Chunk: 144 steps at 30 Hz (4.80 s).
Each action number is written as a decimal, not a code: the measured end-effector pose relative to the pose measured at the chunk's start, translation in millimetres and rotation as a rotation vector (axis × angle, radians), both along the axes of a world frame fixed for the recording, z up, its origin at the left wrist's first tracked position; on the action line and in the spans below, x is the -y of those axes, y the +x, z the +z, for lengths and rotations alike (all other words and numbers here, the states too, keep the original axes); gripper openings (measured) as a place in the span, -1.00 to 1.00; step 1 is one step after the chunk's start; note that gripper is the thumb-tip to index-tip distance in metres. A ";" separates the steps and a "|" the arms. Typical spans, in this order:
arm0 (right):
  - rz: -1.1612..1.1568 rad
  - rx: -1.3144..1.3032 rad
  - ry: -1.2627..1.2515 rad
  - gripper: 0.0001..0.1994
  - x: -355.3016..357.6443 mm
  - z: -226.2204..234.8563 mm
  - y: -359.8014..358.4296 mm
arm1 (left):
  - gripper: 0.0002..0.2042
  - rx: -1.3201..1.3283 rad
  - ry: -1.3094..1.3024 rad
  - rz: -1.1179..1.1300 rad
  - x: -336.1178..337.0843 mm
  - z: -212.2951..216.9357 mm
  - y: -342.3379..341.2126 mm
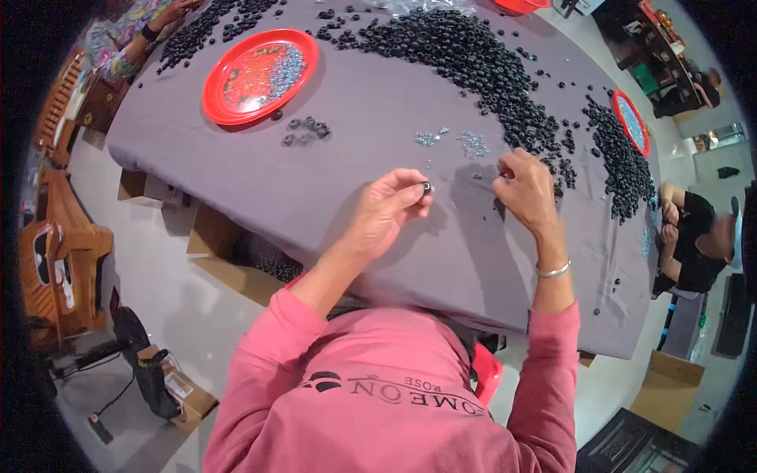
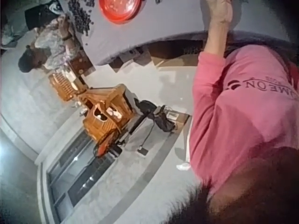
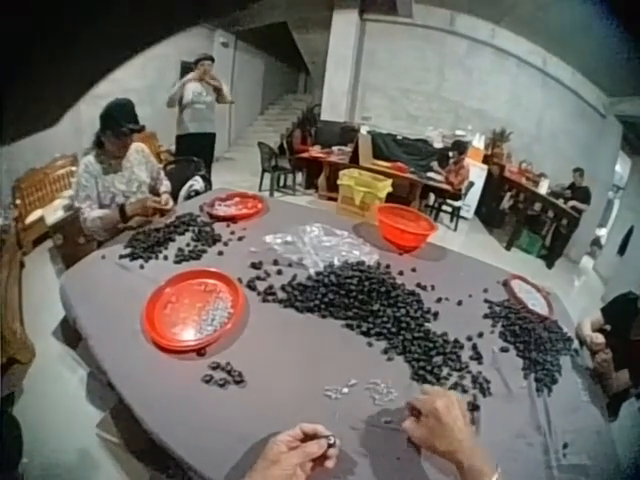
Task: The person sorts and inspects small black plastic rings and silver pins by hand on a workbench.
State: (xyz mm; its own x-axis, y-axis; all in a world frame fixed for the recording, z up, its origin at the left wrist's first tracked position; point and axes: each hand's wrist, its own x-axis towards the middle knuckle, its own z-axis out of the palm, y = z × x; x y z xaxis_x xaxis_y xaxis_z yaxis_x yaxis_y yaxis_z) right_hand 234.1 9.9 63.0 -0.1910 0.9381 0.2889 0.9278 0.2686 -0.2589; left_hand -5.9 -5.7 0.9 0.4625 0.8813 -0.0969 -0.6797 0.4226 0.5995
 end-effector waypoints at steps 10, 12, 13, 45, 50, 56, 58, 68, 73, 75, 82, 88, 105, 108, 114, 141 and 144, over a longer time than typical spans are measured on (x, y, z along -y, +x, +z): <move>0.232 -1.025 -0.111 -0.88 13.7 -19.3 -91.8 | -0.87 0.021 -0.061 -0.011 -0.7 -1.1 -17.5; 0.227 -0.875 -0.109 -0.87 13.0 -19.6 -94.7 | -0.86 0.021 -0.058 -0.015 -0.8 -1.9 -19.3; 0.229 -0.876 -0.111 -0.87 12.7 -19.7 -94.9 | -0.86 0.023 -0.061 -0.018 -0.7 -2.3 -19.9; 0.151 -0.871 -0.240 -0.78 36.2 -8.2 -99.5 | -0.81 -0.030 0.040 -0.075 7.1 -10.9 -26.7; 0.059 -1.073 -0.476 -0.55 35.2 -27.6 -94.3 | -0.83 -0.003 0.086 -0.036 7.7 -12.6 -25.5; -0.061 -1.311 -0.883 -0.55 37.3 -26.1 -112.3 | -0.87 -0.103 0.157 0.104 9.2 -6.7 -17.2; -0.060 -1.427 -0.911 -0.58 34.7 -31.5 -111.3 | -0.87 -0.119 0.164 0.106 9.8 -6.3 -15.3; -0.027 -1.888 -0.985 -0.79 31.5 -45.3 -105.8 | -0.85 -0.281 0.341 0.069 -3.5 -11.2 -7.9; 0.020 -1.889 -1.007 -0.74 26.7 -50.9 -95.3 | -0.84 -0.349 0.350 0.115 -3.2 -0.9 0.2; 0.041 -1.868 -0.986 -0.72 28.1 -49.9 -96.0 | -0.84 -0.334 0.334 0.131 -2.6 1.1 -1.5; -0.048 -1.149 -0.511 -0.70 38.8 -32.6 -69.2 | -0.87 -1.211 0.805 0.710 -37.0 31.6 -40.2; -0.024 -0.756 -0.271 -0.83 66.2 -28.9 -31.9 | -0.83 -1.681 1.003 0.798 -61.9 13.4 -61.6; -0.098 0.053 0.101 -0.84 47.6 -15.3 77.5 | -0.76 -1.372 1.135 0.695 -6.6 8.9 11.5; -0.042 0.107 0.066 -0.86 42.7 -17.6 66.1 | -0.83 -1.200 0.995 0.601 6.2 13.7 24.2; 0.172 -0.335 0.175 -0.82 37.0 -8.6 -28.6 | -0.83 -0.846 0.762 0.344 15.7 6.7 23.3; 0.206 -0.253 0.176 -0.86 -5.6 -30.3 -81.1 | -0.84 -0.087 0.032 0.173 1.0 1.6 -28.9; 0.246 -0.018 0.156 -0.85 -8.7 -36.5 -97.1 | -0.83 -0.083 0.019 0.174 1.9 4.6 -32.1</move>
State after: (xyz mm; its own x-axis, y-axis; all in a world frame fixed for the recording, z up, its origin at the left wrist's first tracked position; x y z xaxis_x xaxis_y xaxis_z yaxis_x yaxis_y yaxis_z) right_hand 137.0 18.7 26.5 -0.4011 0.8079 0.4317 0.8253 0.5232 -0.2123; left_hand -37.9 -7.5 5.5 0.2941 0.9493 -0.1107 -0.6895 0.2910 0.6633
